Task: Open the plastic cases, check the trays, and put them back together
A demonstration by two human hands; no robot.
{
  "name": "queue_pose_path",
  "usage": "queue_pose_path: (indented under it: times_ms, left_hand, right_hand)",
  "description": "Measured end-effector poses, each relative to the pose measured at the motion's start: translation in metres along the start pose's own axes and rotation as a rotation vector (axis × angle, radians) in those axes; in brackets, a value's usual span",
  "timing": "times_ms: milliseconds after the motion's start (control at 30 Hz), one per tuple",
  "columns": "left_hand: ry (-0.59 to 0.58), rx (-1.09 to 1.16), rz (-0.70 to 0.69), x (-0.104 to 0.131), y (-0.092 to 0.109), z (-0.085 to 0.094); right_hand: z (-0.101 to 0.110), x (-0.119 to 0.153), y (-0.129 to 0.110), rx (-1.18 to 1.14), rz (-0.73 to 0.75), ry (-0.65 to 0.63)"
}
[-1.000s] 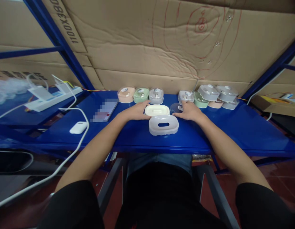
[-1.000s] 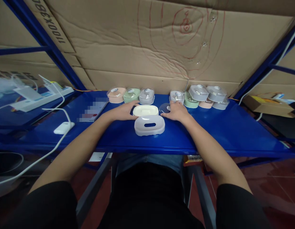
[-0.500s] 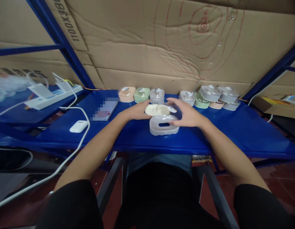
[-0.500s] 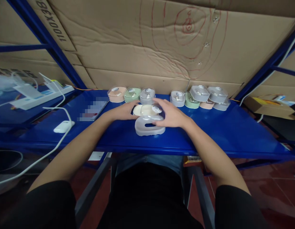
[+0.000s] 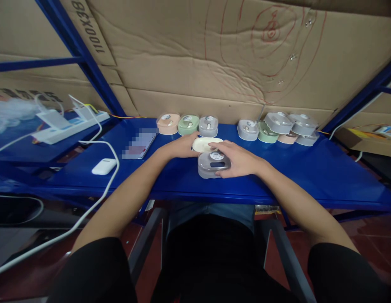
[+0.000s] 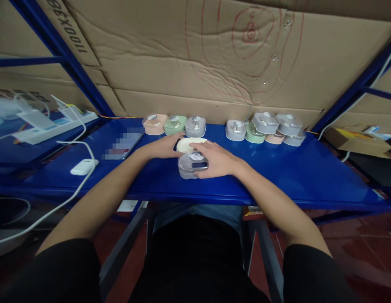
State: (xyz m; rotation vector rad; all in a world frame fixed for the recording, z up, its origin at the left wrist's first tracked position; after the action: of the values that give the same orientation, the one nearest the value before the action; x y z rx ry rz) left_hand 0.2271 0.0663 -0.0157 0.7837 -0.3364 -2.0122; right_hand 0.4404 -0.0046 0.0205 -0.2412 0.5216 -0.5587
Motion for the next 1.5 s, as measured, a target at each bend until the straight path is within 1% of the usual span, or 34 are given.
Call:
queue_pose_path:
  times_ms: [133, 267, 400, 500, 600, 667, 733, 800, 900, 1000, 1233, 1367, 1500]
  left_hand:
    - [-0.003, -0.002, 0.019, -0.001, -0.002, -0.001]
    - [-0.001, -0.013, 0.001, 0.0, -0.004, -0.001]
    - [-0.005, -0.02, 0.042, 0.0, -0.004, 0.0]
    - [-0.001, -0.005, 0.072, -0.001, -0.004, -0.001]
    - [0.025, 0.019, 0.061, -0.001, -0.002, -0.003]
    - [0.033, 0.061, 0.02, -0.001, 0.006, -0.007]
    - [0.029, 0.109, -0.025, 0.001, 0.017, -0.013]
    - [0.021, 0.142, -0.044, 0.004, 0.029, -0.02]
    - [0.004, 0.167, -0.047, 0.007, 0.044, -0.03]
    - [0.004, 0.189, -0.068, 0.008, 0.053, -0.035]
    - [0.009, 0.193, -0.074, 0.008, 0.052, -0.035]
    - [-0.004, 0.179, -0.079, 0.008, 0.053, -0.035]
    - [0.018, 0.168, -0.069, 0.008, 0.053, -0.032]
  right_hand:
    - [-0.003, 0.001, 0.004, -0.016, 0.012, 0.002]
    - [-0.006, 0.002, 0.005, -0.02, 0.02, 0.005]
    - [-0.007, 0.004, 0.007, 0.019, 0.003, -0.009]
    - [0.001, 0.006, 0.008, -0.001, 0.016, 0.007]
    - [0.015, 0.005, 0.014, -0.034, 0.032, 0.045]
    - [0.025, 0.003, 0.023, -0.023, 0.021, 0.109]
    - [0.035, 0.001, 0.033, 0.005, -0.013, 0.195]
    - [0.037, -0.001, 0.042, 0.034, -0.053, 0.24]
    - [0.031, -0.002, 0.047, 0.069, -0.085, 0.212]
    - [0.026, -0.002, 0.047, 0.092, -0.097, 0.176]
    - [0.014, -0.001, 0.044, 0.127, -0.153, 0.054]
    - [0.011, -0.001, 0.043, 0.134, -0.159, 0.037]
    - [0.009, -0.001, 0.043, 0.112, -0.152, 0.025]
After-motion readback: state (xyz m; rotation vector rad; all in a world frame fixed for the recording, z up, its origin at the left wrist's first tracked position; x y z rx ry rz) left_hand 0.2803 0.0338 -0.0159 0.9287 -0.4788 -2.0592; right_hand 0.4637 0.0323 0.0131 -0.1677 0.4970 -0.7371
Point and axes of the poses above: each hand's wrist, its own x-axis away from the middle knuckle, its own z-axis out of the back of the hand, y = z × x, the point moved 8 cm from there along -x, towards the middle knuckle, and after that the axes turned 13 degrees about y, right-handed, at the moved point
